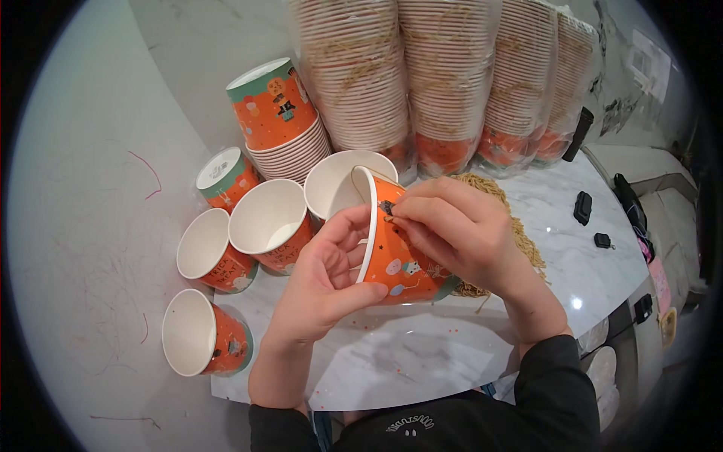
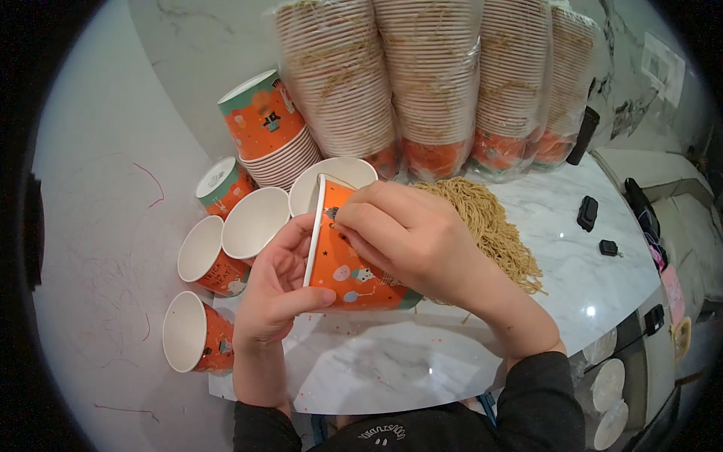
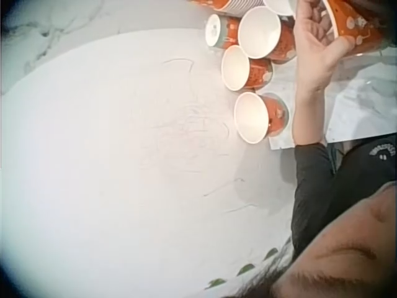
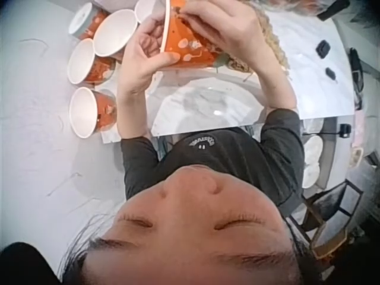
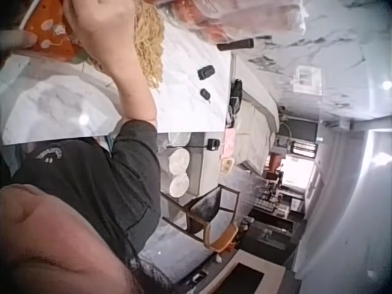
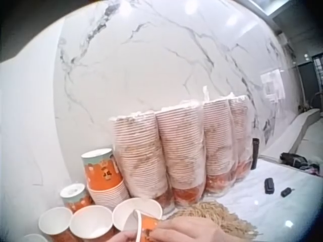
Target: Threading thin strings through pre-punched holes in paper cups to create handles.
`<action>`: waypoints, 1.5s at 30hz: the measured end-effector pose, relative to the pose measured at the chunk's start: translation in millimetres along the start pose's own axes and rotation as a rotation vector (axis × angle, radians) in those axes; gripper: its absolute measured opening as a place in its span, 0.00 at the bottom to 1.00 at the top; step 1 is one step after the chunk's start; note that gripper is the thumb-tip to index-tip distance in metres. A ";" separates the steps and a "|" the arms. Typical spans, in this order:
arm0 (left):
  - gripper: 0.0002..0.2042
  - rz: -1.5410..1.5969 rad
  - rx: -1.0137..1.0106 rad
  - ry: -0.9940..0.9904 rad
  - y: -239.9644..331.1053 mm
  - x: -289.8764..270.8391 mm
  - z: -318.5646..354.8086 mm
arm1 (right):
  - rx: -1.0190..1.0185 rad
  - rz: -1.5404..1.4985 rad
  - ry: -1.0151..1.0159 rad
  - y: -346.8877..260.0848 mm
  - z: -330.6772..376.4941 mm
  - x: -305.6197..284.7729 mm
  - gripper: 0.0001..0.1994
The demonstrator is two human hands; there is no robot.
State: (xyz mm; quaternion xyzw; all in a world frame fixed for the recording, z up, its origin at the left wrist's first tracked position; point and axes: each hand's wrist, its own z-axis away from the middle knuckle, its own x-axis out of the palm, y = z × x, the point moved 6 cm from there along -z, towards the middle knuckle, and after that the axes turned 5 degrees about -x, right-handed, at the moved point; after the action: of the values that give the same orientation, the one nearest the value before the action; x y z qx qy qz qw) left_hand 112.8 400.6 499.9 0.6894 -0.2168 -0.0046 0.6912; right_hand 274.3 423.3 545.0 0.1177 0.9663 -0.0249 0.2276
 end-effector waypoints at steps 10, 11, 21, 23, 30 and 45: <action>0.19 0.245 0.015 -0.060 -6.8 -12.9 -6.0 | -0.019 0.001 -0.023 -1.8 2.4 -0.1 0.13; 0.19 0.245 0.013 -0.059 -9.3 -12.2 -7.0 | -0.018 0.000 -0.023 -1.3 3.2 0.5 0.13; 0.07 -0.406 0.315 0.309 1.1 -12.0 2.5 | 0.055 -0.108 -0.098 -0.5 6.8 13.5 0.13; 0.05 -0.462 0.334 0.343 3.0 -11.5 4.1 | 0.089 -0.148 -0.139 4.4 8.3 11.7 0.14; 0.04 -1.043 0.586 0.404 17.9 8.9 10.7 | 0.181 0.041 -0.368 19.4 12.0 7.5 0.09; 0.04 -0.998 0.393 0.288 10.8 2.8 6.0 | 0.713 -0.736 -0.237 21.3 26.3 33.9 0.06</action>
State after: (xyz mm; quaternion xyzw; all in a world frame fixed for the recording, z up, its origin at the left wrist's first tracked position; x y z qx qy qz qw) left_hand 110.3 394.7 510.8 0.8181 0.2363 -0.1967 0.4860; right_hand 261.4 448.7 506.4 -0.1631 0.8427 -0.4439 0.2573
